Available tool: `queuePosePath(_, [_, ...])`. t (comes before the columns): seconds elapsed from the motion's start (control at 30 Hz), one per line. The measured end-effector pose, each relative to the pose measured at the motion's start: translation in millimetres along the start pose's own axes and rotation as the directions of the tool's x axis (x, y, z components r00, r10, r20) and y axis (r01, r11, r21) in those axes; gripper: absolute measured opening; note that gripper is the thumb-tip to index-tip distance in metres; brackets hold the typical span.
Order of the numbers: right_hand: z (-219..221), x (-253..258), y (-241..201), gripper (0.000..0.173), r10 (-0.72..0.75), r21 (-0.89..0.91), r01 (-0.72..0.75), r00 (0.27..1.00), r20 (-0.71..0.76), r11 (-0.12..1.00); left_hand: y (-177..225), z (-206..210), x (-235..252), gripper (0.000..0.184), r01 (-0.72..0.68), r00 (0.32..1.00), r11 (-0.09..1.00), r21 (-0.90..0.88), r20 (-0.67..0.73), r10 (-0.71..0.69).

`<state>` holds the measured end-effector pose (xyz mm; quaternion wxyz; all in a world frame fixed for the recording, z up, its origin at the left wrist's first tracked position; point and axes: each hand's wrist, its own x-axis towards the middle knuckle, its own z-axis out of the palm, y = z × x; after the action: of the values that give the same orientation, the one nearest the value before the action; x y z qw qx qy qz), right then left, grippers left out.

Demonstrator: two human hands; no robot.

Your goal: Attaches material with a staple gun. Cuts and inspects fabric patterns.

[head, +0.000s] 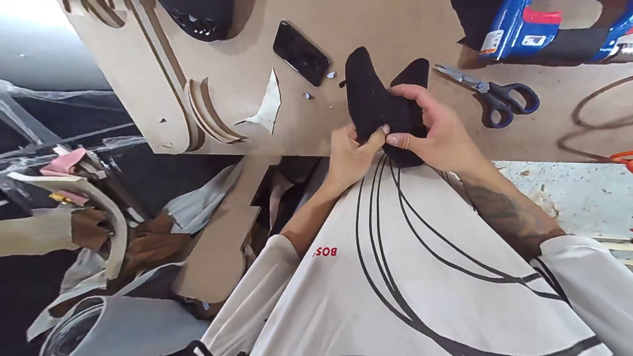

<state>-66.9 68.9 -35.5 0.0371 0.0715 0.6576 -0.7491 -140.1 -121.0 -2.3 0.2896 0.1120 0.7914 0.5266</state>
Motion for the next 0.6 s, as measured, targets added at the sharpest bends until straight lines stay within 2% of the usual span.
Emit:
queuePosePath(0.1, [-0.3, 0.8, 6.7, 0.071, 0.002, -0.045, -0.001, 1.0, 0.008, 0.999, -4.0, 0.2, -0.3, 0.009, 0.034, 0.999, 0.999, 0.011, -0.007, -0.034])
queuePosePath(0.27, [-1.1, 9.7, 19.7, 0.072, -0.034, 0.035, 0.031, 0.997, 0.066, 0.999, -20.9, -10.1, 6.7, 0.015, 0.148, 0.987, 0.987, -0.059, 0.071, -0.144])
queuePosePath(0.3, [-4.2, 10.2, 21.2, 0.074, -0.015, -0.062, 0.018, 0.999, 0.042, 0.998, -29.5, -11.2, 8.2, 0.018, 0.168, 0.985, 0.984, -0.066, 0.061, -0.164])
queuePosePath(0.33, [-9.0, 6.9, 19.4, 0.075, 0.015, -0.242, -0.022, 0.999, -0.031, 0.97, -39.6, -11.9, 8.8, 0.02, 0.189, 0.982, 0.978, -0.093, 0.042, -0.186])
queuePosePath(0.4, [-26.4, -9.3, 10.3, 0.07, 0.068, -0.573, -0.197, 0.969, -0.239, 0.795, -58.6, -14.2, 10.5, 0.026, 0.233, 0.969, 0.944, -0.233, -0.025, -0.245])
queuePosePath(0.43, [-39.5, -20.0, 8.8, 0.064, 0.114, -0.636, -0.328, 0.929, -0.354, 0.699, -64.5, -16.1, 12.9, 0.026, 0.235, 0.961, 0.919, -0.318, -0.064, -0.268])
queuePosePath(0.5, [-68.4, -44.6, 22.5, 0.055, 0.15, -0.669, -0.524, 0.833, -0.533, 0.527, -68.6, -21.0, 14.8, 0.027, 0.227, 0.947, 0.888, -0.399, -0.123, -0.297])
queuePosePath(0.6, [-98.0, -79.6, 59.8, 0.056, 0.117, -0.701, -0.582, 0.797, -0.592, 0.413, -71.9, -24.6, 16.3, 0.026, 0.254, 0.928, 0.879, -0.403, -0.155, -0.339])
